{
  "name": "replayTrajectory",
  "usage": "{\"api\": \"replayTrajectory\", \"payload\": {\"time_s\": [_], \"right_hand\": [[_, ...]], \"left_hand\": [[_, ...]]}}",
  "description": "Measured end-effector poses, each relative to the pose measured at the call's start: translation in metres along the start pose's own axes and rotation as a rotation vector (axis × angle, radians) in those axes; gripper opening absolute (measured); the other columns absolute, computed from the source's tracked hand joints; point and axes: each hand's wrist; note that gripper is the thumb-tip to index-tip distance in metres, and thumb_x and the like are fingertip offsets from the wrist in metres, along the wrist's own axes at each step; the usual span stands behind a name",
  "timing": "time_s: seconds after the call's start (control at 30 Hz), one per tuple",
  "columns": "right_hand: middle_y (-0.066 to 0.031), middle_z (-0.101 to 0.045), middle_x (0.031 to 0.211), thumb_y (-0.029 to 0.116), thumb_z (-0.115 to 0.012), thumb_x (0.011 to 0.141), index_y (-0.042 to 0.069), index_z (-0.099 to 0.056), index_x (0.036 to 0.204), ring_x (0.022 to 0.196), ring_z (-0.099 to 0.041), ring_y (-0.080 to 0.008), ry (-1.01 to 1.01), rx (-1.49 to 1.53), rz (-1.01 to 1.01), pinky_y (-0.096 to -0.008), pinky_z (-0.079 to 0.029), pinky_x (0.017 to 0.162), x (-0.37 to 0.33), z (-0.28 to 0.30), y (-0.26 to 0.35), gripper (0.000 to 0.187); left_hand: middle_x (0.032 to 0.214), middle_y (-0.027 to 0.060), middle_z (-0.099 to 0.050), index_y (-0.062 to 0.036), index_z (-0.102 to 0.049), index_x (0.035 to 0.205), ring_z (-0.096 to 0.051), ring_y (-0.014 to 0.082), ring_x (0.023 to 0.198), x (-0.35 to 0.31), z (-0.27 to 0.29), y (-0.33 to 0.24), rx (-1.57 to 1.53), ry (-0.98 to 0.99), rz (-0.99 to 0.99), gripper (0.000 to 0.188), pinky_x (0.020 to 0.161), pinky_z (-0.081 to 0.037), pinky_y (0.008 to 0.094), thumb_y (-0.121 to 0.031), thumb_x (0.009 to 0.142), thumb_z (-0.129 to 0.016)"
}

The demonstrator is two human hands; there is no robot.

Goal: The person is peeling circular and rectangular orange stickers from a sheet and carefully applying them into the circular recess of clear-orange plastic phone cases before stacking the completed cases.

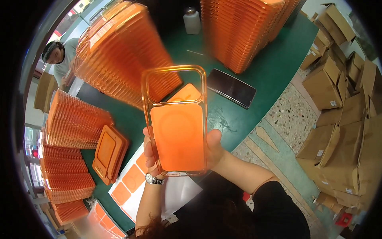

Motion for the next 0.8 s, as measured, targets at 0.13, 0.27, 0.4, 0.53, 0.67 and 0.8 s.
{"api": "replayTrajectory", "payload": {"time_s": [0.13, 0.27, 0.4, 0.53, 0.67, 0.8], "right_hand": [[-0.0231, -0.054, 0.138, 0.087, -0.072, 0.057, -0.002, -0.026, 0.156, 0.127, -0.057, -0.0391, -0.194, -0.045, -0.080, -0.0551, -0.048, 0.105, -0.020, 0.003, 0.012, 0.141], [-0.0213, -0.057, 0.135, 0.077, -0.082, 0.057, -0.003, -0.027, 0.156, 0.123, -0.060, -0.0361, -0.379, -0.148, -0.141, -0.0525, -0.049, 0.105, -0.014, -0.004, 0.029, 0.138], [-0.0162, -0.054, 0.142, 0.051, -0.095, 0.060, -0.002, -0.039, 0.151, 0.131, -0.053, -0.0264, -0.405, -1.518, -0.336, -0.0411, -0.041, 0.111, -0.007, 0.000, 0.086, 0.120], [-0.0183, -0.052, 0.134, 0.045, -0.093, 0.062, 0.002, -0.046, 0.145, 0.128, -0.050, -0.0368, -0.186, -2.398, -0.550, -0.0417, -0.039, 0.112, 0.013, 0.017, 0.106, 0.105], [-0.0185, -0.052, 0.134, 0.045, -0.091, 0.063, 0.003, -0.048, 0.142, 0.128, -0.049, -0.0377, -0.062, -2.437, -0.764, -0.0452, -0.040, 0.110, 0.032, 0.024, 0.096, 0.100], [-0.0175, -0.052, 0.135, 0.042, -0.091, 0.063, 0.003, -0.048, 0.143, 0.127, -0.050, -0.0357, 0.078, -2.486, -0.904, -0.0452, -0.040, 0.109, 0.043, 0.036, 0.083, 0.098]], "left_hand": [[0.126, 0.0178, -0.062, -0.0029, -0.068, 0.105, -0.057, 0.0386, 0.123, -0.002, 0.004, -0.002, 0.171, -0.044, -0.084, 0.020, 0.107, -0.043, 0.0519, -0.013, 0.088, -0.065], [0.122, 0.0163, -0.065, -0.0048, -0.070, 0.101, -0.059, 0.0373, 0.122, -0.006, 0.014, -0.010, 0.343, -0.143, -0.286, 0.013, 0.108, -0.043, 0.0522, -0.011, 0.091, -0.067], [0.125, 0.0154, -0.064, -0.0057, -0.070, 0.105, -0.057, 0.0365, 0.125, -0.013, 0.015, -0.007, 0.400, -0.154, -0.286, 0.015, 0.110, -0.041, 0.0527, -0.010, 0.091, -0.067], [0.129, 0.0144, -0.063, -0.0052, -0.067, 0.114, -0.056, 0.0354, 0.129, -0.051, 0.026, -0.010, 0.324, -0.090, -0.220, 0.026, 0.112, -0.041, 0.0516, -0.010, 0.088, -0.071], [0.131, 0.0128, -0.062, -0.0069, -0.068, 0.113, -0.055, 0.0339, 0.130, -0.100, 0.034, -0.002, 0.295, -0.029, -0.208, 0.030, 0.112, -0.042, 0.0531, -0.010, 0.084, -0.076], [0.133, 0.0121, -0.061, -0.0077, -0.068, 0.112, -0.054, 0.0350, 0.132, -0.127, 0.038, 0.008, 0.265, -0.043, -0.159, 0.030, 0.111, -0.043, 0.0537, -0.011, 0.083, -0.077]]}}
Point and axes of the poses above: each hand's wrist, its own x-axis towards the middle knuckle, its own z-axis out of the back of the hand, y = z × x
